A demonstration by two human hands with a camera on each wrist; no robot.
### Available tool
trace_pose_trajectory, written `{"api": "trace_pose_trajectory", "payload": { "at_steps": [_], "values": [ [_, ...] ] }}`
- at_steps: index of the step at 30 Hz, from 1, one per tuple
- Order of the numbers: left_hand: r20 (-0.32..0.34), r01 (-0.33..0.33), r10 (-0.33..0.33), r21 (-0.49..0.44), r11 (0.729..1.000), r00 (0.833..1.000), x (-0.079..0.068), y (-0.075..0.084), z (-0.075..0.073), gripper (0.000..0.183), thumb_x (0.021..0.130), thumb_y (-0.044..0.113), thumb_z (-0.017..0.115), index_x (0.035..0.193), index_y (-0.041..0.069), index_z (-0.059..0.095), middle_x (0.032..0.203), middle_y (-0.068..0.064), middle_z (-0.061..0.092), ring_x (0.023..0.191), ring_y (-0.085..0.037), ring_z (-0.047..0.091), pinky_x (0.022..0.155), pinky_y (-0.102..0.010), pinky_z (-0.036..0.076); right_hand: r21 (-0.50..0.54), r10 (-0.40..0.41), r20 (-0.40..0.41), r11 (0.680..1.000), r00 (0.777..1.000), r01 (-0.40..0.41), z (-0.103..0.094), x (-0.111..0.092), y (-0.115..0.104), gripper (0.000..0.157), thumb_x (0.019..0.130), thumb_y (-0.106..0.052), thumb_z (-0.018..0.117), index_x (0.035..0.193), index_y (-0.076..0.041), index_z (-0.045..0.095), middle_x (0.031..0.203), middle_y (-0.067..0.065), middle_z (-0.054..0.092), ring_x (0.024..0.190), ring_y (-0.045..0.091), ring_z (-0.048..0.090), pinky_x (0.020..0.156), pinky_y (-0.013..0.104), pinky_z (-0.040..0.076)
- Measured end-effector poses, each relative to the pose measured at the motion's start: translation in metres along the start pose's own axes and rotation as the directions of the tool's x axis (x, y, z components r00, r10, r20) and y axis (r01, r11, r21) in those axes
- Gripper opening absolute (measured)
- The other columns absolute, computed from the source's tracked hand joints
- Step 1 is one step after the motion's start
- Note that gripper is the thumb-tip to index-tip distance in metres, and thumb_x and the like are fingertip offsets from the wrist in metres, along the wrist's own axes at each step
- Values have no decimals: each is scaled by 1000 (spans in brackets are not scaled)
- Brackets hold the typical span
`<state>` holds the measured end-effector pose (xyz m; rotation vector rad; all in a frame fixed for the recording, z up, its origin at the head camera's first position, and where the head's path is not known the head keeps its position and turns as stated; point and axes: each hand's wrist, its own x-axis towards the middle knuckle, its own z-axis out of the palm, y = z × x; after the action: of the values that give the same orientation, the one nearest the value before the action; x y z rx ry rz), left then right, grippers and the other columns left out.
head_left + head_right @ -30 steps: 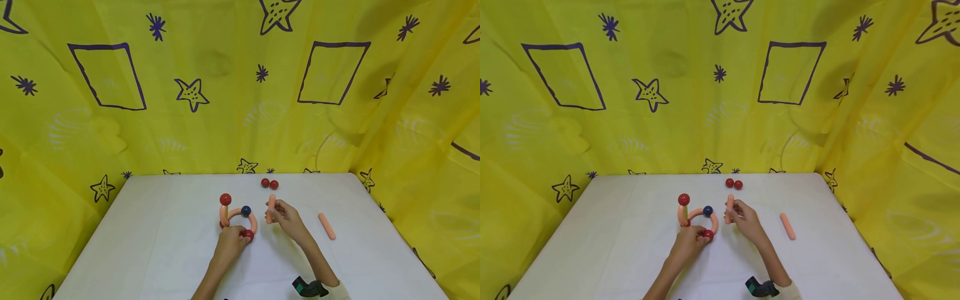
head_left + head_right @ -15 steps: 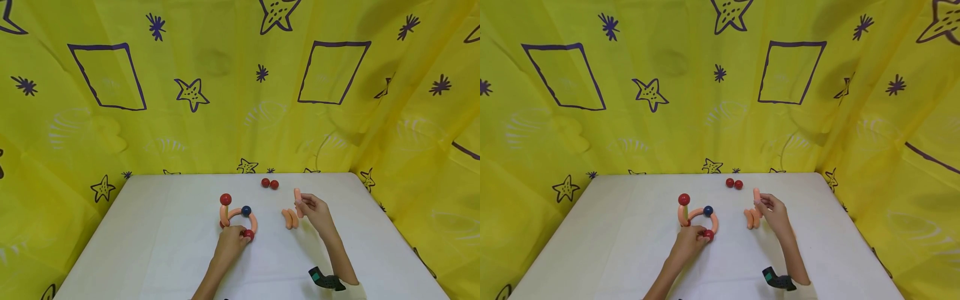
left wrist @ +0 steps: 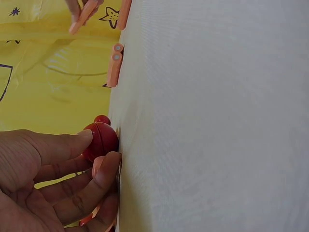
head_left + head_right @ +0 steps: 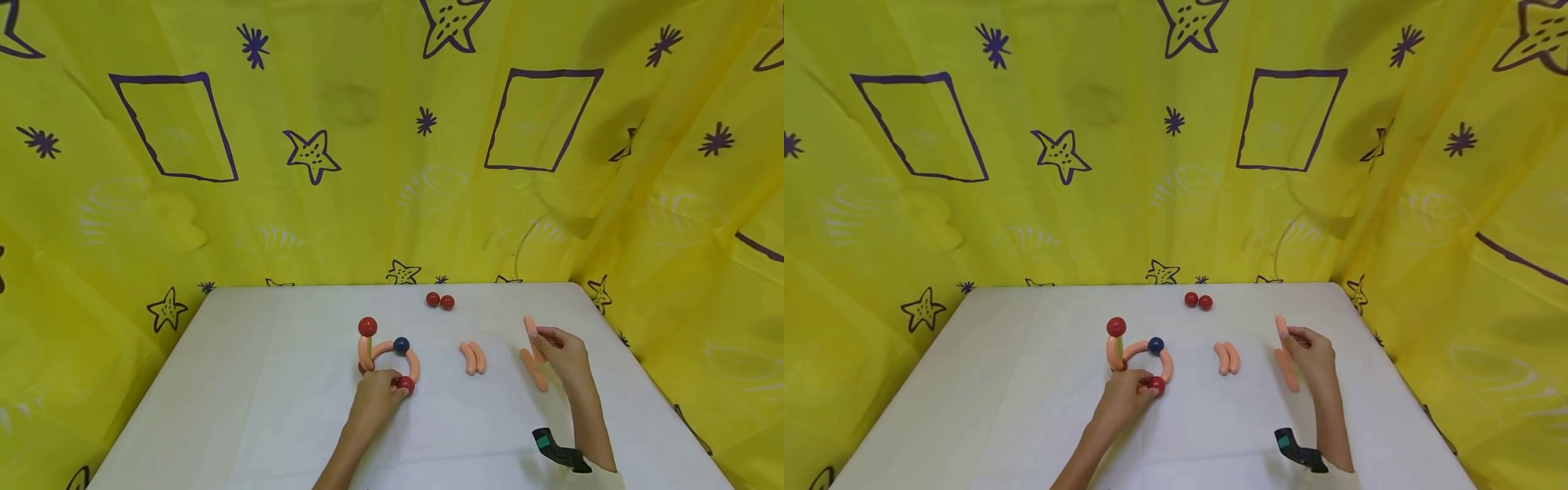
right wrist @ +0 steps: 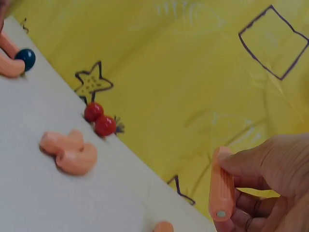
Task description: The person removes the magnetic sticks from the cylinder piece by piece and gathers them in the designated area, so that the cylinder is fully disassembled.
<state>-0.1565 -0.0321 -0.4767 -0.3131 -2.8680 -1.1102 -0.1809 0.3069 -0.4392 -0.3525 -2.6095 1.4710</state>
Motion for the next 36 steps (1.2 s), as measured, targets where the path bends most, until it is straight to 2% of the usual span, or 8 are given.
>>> {"api": "trace_pose_trajectory", "payload": {
  "at_steps": [3, 6, 8, 10, 17, 28, 36],
  "values": [
    [5, 6, -6, -7, 1000, 1000, -1, 1, -1, 17, 81, 9, 77, 96, 1, 75, 77, -3, 67, 67, -11, 52, 58, -22, 43, -77, 27, -8, 997, 1000, -28, -6, 0, 11, 52, 97, -34, 59, 128, 7, 57, 105, 14, 67, 86, 9, 58, 67, 21, 51],
    [13, 13, -13, -13, 1000, 1000, -1, 1, -2, 17, 82, 9, 76, 97, 1, 75, 77, -2, 67, 68, -11, 52, 58, -22, 42, -133, 61, 13, 989, 998, -59, -10, 2, 22, 51, 98, -33, 57, 126, 9, 57, 116, 28, 62, 97, 26, 59, 67, 22, 49],
    [14, 14, -14, -16, 1000, 1000, -1, 1, -2, 17, 82, 9, 76, 97, 1, 75, 77, -2, 66, 68, -11, 52, 58, -22, 42, -155, 85, 39, 985, 996, -78, -11, 3, 27, 49, 98, -29, 57, 125, 11, 56, 120, 32, 59, 103, 35, 58, 68, 24, 48],
    [14, 15, -14, -15, 1000, 1000, -1, 1, -2, 18, 82, 9, 76, 97, 1, 75, 77, -2, 66, 68, -12, 52, 58, -23, 42, -185, 97, 61, 979, 993, -85, -11, 5, 32, 48, 97, -27, 58, 123, 12, 57, 119, 33, 59, 103, 37, 56, 69, 25, 47],
    [5, 10, -10, -12, 1000, 1000, -1, 1, -1, 18, 81, 9, 76, 98, 1, 75, 77, -2, 66, 67, -11, 51, 57, -22, 41, -271, 91, 82, 960, 993, -65, -11, 6, 38, 49, 93, -29, 62, 116, 13, 60, 112, 32, 61, 96, 36, 58, 68, 28, 45],
    [2, 7, -7, -8, 1000, 1000, -1, 1, -1, 17, 82, 8, 75, 97, 1, 75, 73, 0, 62, 65, -10, 49, 55, -20, 38, -243, 125, 74, 965, 989, -104, -7, 7, 44, 50, 91, -29, 66, 114, 14, 60, 107, 30, 63, 88, 29, 58, 63, 27, 45],
    [9, 11, -11, -12, 1000, 1000, -2, 2, -2, 18, 82, 9, 76, 98, 0, 75, 77, -2, 65, 67, -11, 50, 57, -21, 40, -223, 140, 80, 967, 987, -119, -5, 8, 45, 42, 93, -25, 64, 112, 12, 62, 98, 23, 65, 83, 25, 56, 62, 27, 45]
  ]
}}
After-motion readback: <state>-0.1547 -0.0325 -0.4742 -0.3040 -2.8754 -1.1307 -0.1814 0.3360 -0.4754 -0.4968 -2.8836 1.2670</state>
